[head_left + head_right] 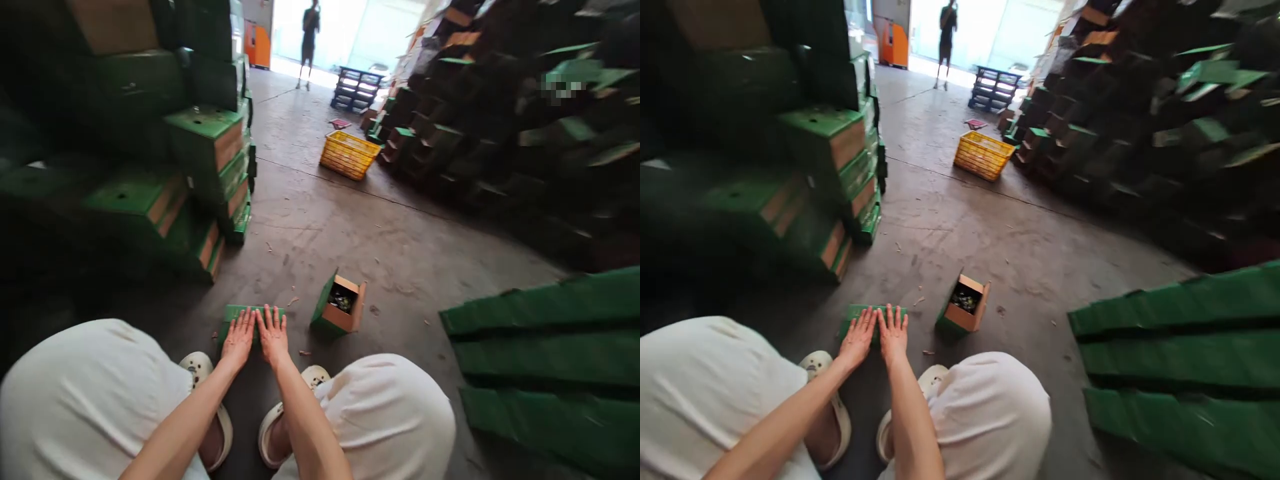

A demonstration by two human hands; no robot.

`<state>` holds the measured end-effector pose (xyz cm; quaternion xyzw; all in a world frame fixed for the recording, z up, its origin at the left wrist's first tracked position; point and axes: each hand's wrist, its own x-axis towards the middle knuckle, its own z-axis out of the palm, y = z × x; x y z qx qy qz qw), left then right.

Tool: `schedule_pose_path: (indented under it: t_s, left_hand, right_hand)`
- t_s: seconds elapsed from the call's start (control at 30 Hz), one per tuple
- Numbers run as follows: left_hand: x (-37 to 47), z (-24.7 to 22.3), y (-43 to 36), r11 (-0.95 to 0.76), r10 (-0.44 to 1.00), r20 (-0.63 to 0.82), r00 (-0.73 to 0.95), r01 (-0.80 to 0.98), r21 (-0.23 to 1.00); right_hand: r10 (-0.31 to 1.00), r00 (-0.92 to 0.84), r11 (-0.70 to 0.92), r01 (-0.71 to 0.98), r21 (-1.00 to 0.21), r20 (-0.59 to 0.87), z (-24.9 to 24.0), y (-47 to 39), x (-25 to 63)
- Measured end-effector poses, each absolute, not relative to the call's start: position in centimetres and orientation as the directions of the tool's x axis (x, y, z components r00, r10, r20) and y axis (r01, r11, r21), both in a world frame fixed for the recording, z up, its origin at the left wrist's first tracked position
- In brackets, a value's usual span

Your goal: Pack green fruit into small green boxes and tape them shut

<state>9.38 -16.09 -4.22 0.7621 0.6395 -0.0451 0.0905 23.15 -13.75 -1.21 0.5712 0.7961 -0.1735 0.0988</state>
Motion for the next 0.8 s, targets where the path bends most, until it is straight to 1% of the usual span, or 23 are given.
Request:
schedule_pose_path:
  t_s: [0.13, 0.2, 0.27, 0.33, 0.4, 0.43, 0.5, 0.53, 0.6, 0.67, 0.7, 0.77, 0.8]
  left_hand:
    - [10.1, -4.3, -15.0, -0.119, 0.981, -0.144, 0.127, 0.991, 0.067]
    - [10.4, -4.2, -14.2, -0.107, 0.984, -0.137, 0.114, 0.993, 0.058]
    - [10.4, -3.4, -13.7, -0.102, 0.981, -0.161, 0.109, 0.993, 0.052]
    - [10.1, -2.2, -14.4, -0.112, 0.967, -0.222, 0.122, 0.992, 0.059]
    - [9.3, -1.3, -15.6, -0.134, 0.943, -0.301, 0.143, 0.99, 0.05]
    - [8.7, -1.2, -15.9, -0.15, 0.933, -0.326, 0.151, 0.988, 0.028]
    - [7.7, -2.1, -15.5, -0.201, 0.923, -0.338, 0.184, 0.979, -0.016]
    - [7.5, -2.7, -14.9, -0.25, 0.915, -0.332, 0.229, 0.968, -0.021]
    - [8.3, -3.6, -13.9, -0.366, 0.879, -0.322, 0.351, 0.931, 0.013]
    - [10.1, -3.3, -13.8, -0.441, 0.831, -0.336, 0.443, 0.893, 0.085]
    - [11.4, -2.8, -13.9, -0.46, 0.811, -0.342, 0.475, 0.879, 0.129]
    - [14.0, -1.7, -14.0, -0.431, 0.798, -0.36, 0.483, 0.875, 0.219]
    - [15.2, -1.3, -13.9, -0.37, 0.816, -0.369, 0.445, 0.893, 0.257]
  right_hand:
    - [0.932, -0.235, 0.215, 0.971, -0.103, -0.276, -2.0, -13.0, 23.2]
    - [0.94, -0.23, 0.212, 0.973, -0.095, -0.252, -2.4, -12.1, 23.2]
    - [0.943, -0.223, 0.208, 0.974, -0.084, -0.248, -2.3, -11.7, 23.1]
    - [0.938, -0.197, 0.183, 0.98, -0.076, -0.285, -1.5, -12.6, 22.9]
    - [0.92, -0.177, 0.151, 0.983, -0.102, -0.35, -0.7, -14.3, 22.6]
    - [0.908, -0.198, 0.155, 0.978, -0.141, -0.37, -0.5, -15.1, 22.3]
    - [0.9, -0.238, 0.164, 0.961, -0.223, -0.364, -0.8, -16.1, 22.0]
    - [0.908, -0.211, 0.128, 0.962, -0.24, -0.361, -1.2, -16.3, 22.1]
    - [0.92, -0.089, -0.009, 0.969, -0.246, -0.381, -1.7, -16.8, 22.8]
    - [0.909, 0.043, -0.152, 0.961, -0.233, -0.414, -1.5, -17.7, 24.2]
    - [0.903, 0.087, -0.199, 0.953, -0.229, -0.421, -1.2, -18.3, 25.2]
    - [0.898, 0.127, -0.243, 0.941, -0.235, -0.421, -0.3, -19.2, 27.6]
    - [0.898, 0.134, -0.253, 0.937, -0.242, -0.419, 0.2, -19.6, 28.9]
